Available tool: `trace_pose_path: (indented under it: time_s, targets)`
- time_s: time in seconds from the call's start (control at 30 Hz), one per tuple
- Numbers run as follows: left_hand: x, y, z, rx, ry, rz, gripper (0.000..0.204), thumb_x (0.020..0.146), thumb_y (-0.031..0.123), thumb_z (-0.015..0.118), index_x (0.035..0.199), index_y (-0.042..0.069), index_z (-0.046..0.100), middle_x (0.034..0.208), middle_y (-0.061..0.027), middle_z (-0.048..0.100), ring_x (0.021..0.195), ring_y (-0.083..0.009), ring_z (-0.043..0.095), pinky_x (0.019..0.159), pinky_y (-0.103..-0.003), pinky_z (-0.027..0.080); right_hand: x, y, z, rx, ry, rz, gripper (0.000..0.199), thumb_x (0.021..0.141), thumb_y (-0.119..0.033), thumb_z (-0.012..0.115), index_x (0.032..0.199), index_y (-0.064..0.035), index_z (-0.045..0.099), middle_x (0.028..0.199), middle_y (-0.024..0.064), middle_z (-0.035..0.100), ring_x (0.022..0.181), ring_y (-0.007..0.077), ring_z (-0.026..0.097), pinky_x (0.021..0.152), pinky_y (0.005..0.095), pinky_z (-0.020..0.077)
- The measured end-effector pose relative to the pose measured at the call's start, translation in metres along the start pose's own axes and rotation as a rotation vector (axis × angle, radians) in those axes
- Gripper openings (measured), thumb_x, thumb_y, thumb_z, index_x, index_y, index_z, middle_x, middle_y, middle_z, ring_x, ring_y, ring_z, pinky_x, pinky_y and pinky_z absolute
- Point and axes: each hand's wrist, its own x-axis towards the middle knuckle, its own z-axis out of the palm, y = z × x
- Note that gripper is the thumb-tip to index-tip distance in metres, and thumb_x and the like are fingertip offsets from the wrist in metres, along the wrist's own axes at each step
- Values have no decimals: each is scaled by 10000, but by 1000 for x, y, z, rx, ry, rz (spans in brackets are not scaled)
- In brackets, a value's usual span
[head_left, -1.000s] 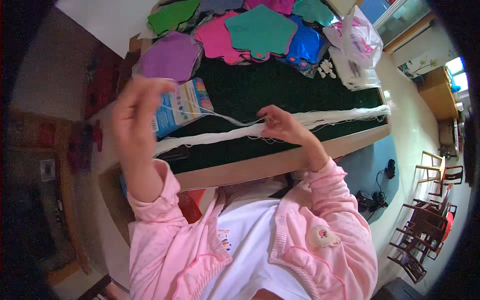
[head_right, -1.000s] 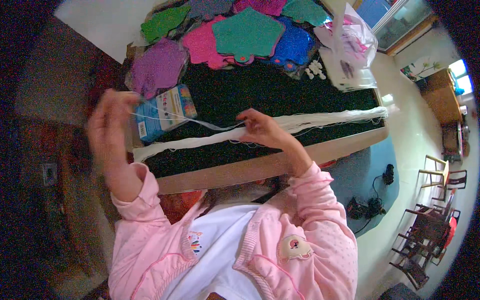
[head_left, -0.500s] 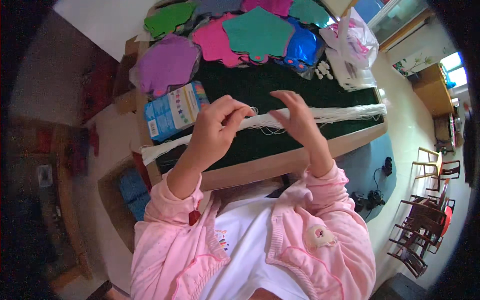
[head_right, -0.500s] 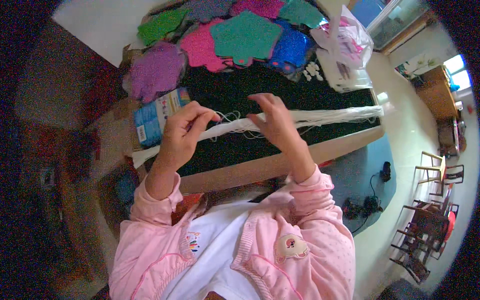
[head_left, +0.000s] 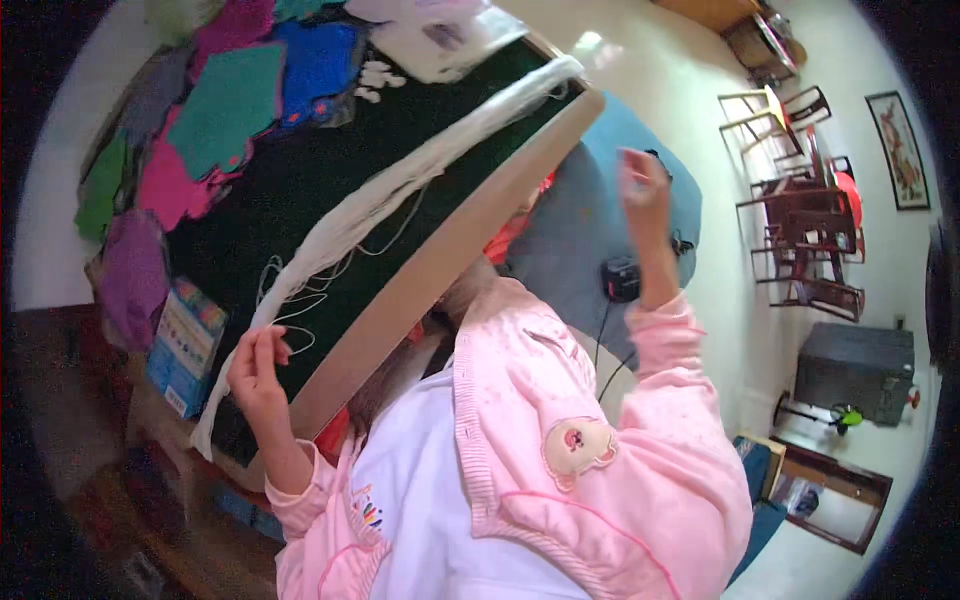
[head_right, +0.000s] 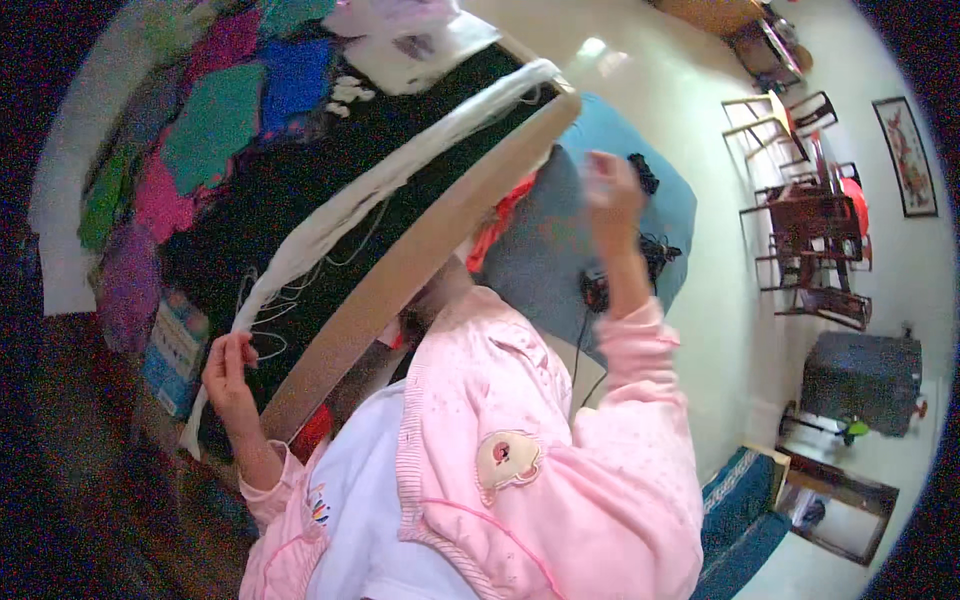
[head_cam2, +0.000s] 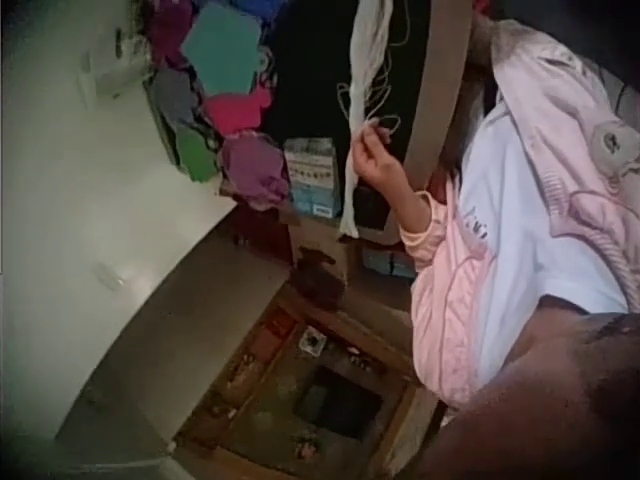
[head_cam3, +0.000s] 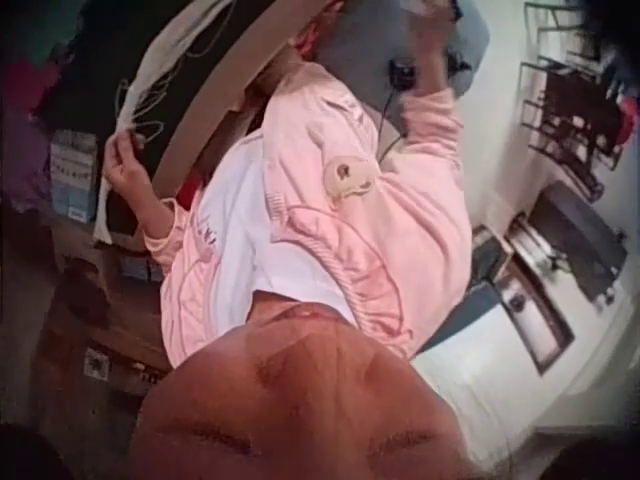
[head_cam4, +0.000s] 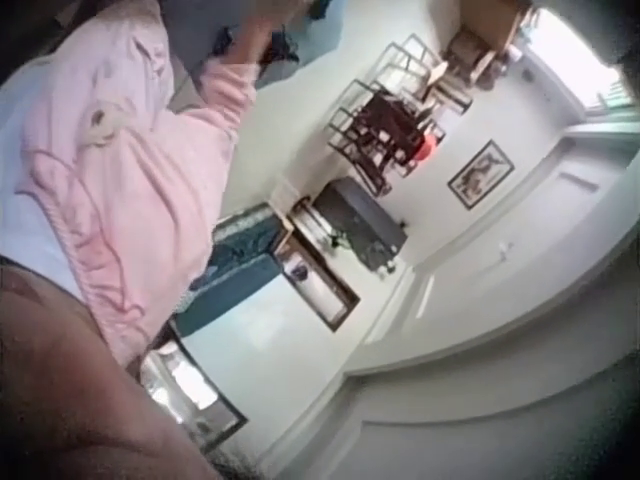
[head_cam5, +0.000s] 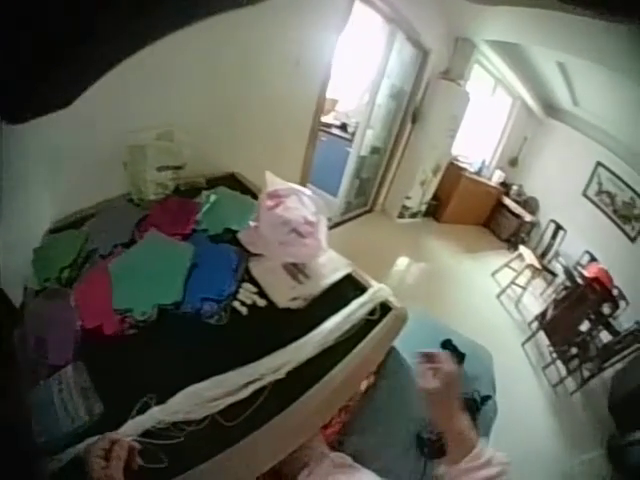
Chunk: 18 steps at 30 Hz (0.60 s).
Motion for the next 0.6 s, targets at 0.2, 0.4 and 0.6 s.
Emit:
trace_pose_path:
  time_s: [0.2, 0.4, 0.6]
  targets:
    - [5, -15, 245, 40, 91, -27, 215, 936, 162, 465, 908, 9, 612, 667, 32, 494, 605, -38, 420, 557, -170, 328, -13, 431, -164, -353, -173, 885, 446, 782, -344, 645, 1122, -73, 545, 972, 117, 614, 788, 236, 607, 682, 331, 482]
    - [-9, -19, 420, 197, 238, -21, 237, 941, 184, 460, 967, 11, 619, 660, 35, 488, 594, -53, 423, 553, -182, 346, 24, 572, -188, 458, -222, 1312, 431, 777, -362, 682, 1061, -93, 501, 833, 53, 529, 650, 161, 543, 540, 277, 472]
    - [47, -14, 549, 312, 280, 81, 203, 930, 128, 477, 981, -15, 612, 736, -10, 551, 628, -68, 453, 580, -195, 386, 130, 688, -172, 615, -368, 1239, 264, 796, -309, 671, 886, -127, 501, 684, -22, 490, 486, 77, 430, 389, 190, 351]
